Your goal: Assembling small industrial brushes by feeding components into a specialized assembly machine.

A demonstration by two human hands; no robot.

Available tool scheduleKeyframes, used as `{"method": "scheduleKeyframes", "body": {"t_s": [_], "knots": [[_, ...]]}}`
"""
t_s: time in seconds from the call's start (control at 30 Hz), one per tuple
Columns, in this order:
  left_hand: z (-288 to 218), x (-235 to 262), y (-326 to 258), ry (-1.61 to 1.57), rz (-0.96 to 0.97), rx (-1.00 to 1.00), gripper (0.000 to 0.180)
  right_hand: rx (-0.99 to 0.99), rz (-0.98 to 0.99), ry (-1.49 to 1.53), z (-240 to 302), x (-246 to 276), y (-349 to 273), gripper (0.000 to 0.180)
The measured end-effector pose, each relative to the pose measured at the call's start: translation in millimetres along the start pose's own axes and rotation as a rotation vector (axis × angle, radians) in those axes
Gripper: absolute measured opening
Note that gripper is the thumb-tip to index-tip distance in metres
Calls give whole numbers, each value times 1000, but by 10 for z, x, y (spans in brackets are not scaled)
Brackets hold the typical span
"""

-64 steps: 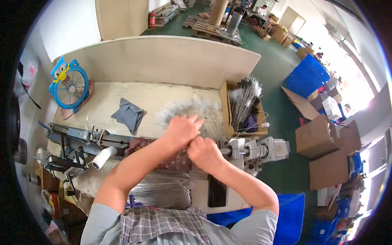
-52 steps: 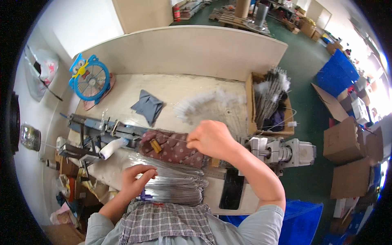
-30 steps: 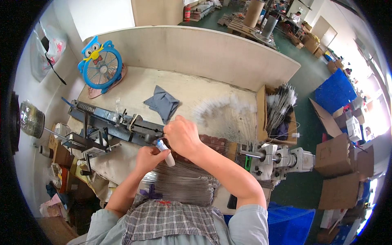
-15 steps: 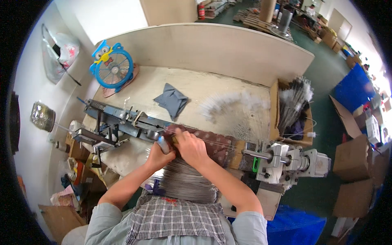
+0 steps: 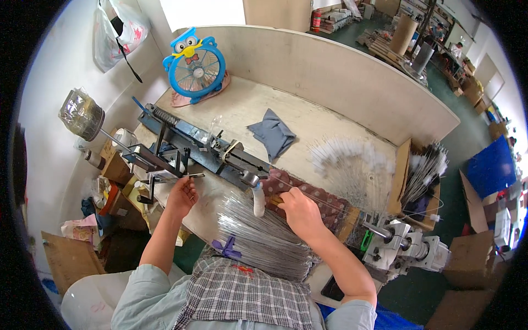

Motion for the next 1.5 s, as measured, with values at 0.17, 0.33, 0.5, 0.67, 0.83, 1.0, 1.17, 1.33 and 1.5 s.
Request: {"method": "scheduleKeyframes", "body": {"t_s": [0.17, 0.33, 0.5, 0.67, 0.83, 1.0, 1.17, 1.33, 1.5], "knots": [[140, 0, 75, -130, -28, -40, 13, -42, 55, -7, 143, 225, -23, 17], [326, -165, 35, -228, -184, -217, 11, 16, -140, -66, 271, 693, -18, 25], [1036, -1545, -937, 251, 500, -93, 13, -302, -129, 143, -189, 813, -67, 17], [1492, -2134, -928, 256, 653, -35, 15, -307, -115, 108, -254, 911, -232, 17], [1629, -2249, -885, 321, 707, -112, 16, -361, -109, 461, -346, 905, -395, 18], [1459, -2143, -874, 305, 579, -148, 17, 8, -146, 59, -172, 1022, -341, 19], [1254, -2015, -808, 164, 387, -97, 13, 43, -313, -208, 1, 882, 154, 8], [1214, -2016, -766, 81, 441, -12, 16, -14, -176, -119, -36, 524, 382, 10], [1178, -1960, -780, 195, 497, -84, 22, -159, -20, 152, -67, 561, 359, 17]]}}
Point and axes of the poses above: each hand's wrist, its own y-axis towards the middle knuckle, its own x-axis out of the back of the hand, z = x × y, the point moved 4 cm from there along y, towards the middle knuckle, and after that the axes turned 4 degrees about -y, right-handed, at the moved point
